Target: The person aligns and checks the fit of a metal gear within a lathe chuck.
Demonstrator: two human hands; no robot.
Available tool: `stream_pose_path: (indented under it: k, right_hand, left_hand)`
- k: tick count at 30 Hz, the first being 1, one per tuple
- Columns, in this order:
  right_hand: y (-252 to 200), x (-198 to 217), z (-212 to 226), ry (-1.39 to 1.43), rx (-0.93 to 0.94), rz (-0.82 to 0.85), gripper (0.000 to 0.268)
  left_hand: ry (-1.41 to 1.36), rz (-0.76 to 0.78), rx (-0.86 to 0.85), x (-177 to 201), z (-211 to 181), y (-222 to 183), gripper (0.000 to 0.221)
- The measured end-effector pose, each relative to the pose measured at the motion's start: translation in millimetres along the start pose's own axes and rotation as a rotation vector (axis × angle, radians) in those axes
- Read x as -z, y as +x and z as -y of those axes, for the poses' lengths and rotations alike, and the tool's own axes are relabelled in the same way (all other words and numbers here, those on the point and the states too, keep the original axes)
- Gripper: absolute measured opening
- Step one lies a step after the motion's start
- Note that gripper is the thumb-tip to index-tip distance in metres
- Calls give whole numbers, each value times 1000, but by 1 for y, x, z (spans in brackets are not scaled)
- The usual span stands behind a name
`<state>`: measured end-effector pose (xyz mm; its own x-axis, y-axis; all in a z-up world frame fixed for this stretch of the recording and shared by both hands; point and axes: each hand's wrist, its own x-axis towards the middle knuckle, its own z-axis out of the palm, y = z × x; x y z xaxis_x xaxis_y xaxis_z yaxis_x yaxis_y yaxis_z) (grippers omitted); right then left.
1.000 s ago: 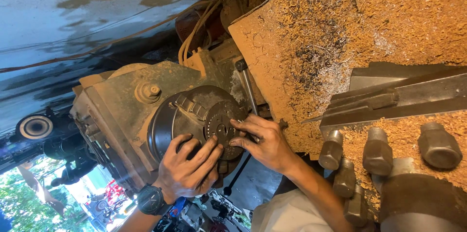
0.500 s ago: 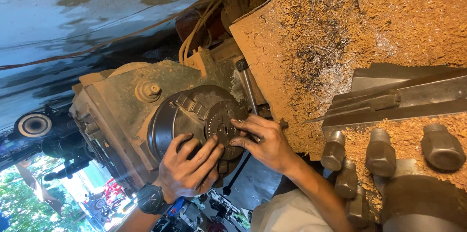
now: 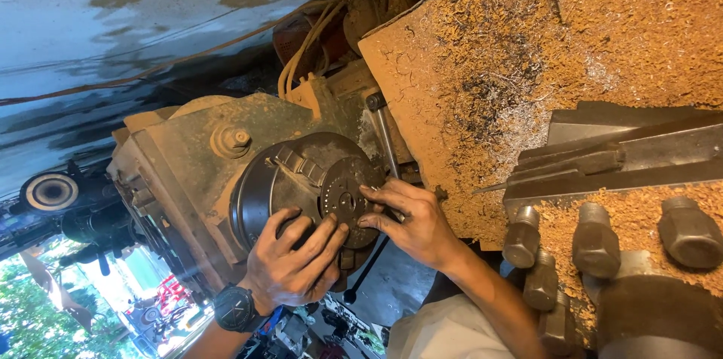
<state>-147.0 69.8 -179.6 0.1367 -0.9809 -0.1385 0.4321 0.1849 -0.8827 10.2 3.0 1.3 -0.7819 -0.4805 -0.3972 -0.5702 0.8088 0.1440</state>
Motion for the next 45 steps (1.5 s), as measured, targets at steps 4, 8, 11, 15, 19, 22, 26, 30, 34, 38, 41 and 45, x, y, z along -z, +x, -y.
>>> stream_pose_path:
  k: [4,8,11,15,19,22,26,30,34,38,41,45]
  right_hand:
    - [0,0,0,-8,6,-7,44]
    - [0,-1,0,-2,-12,-6,44]
    - [0,-1,-1,-2,-9,-6,44]
    - [0,-1,-1,-6,-11,0,44]
    - [0,0,-1,0,1,1,44]
    - [1,0,0,13,-18,7,45]
    - [1,-1,0,3,-28,5,46]
    - [0,-1,-1,13,-28,5,46]
    - [0,-1,-1,12,-28,6,45]
    - [-1,-2,-2,0,-33,3,46]
    - [-1,-2,-4,1,-37,5,46]
    - [-1,-2,-4,2,-33,0,46]
  left_hand:
    - [3,2,6,-1,-1,-1,41]
    - [0,2,11,-1,0,-1,42]
    - [-1,5,7,-1,0,-1,43]
    - [3,4,10,0,-1,0,43]
    - [-10,13,13,-2,0,-2,44]
    - [-9,-1,24,-4,0,-4,43]
    - [-16,-1,22,-2,0,-1,43]
    - [-16,-6,27,-3,0,-2,41]
    - [-18,-4,25,-1,0,0,41]
    - [-25,-4,28,-1,-1,0,42]
    - [-22,-9,26,-1,-1,1,42]
    - [-22,-18,21,-1,-1,1,41]
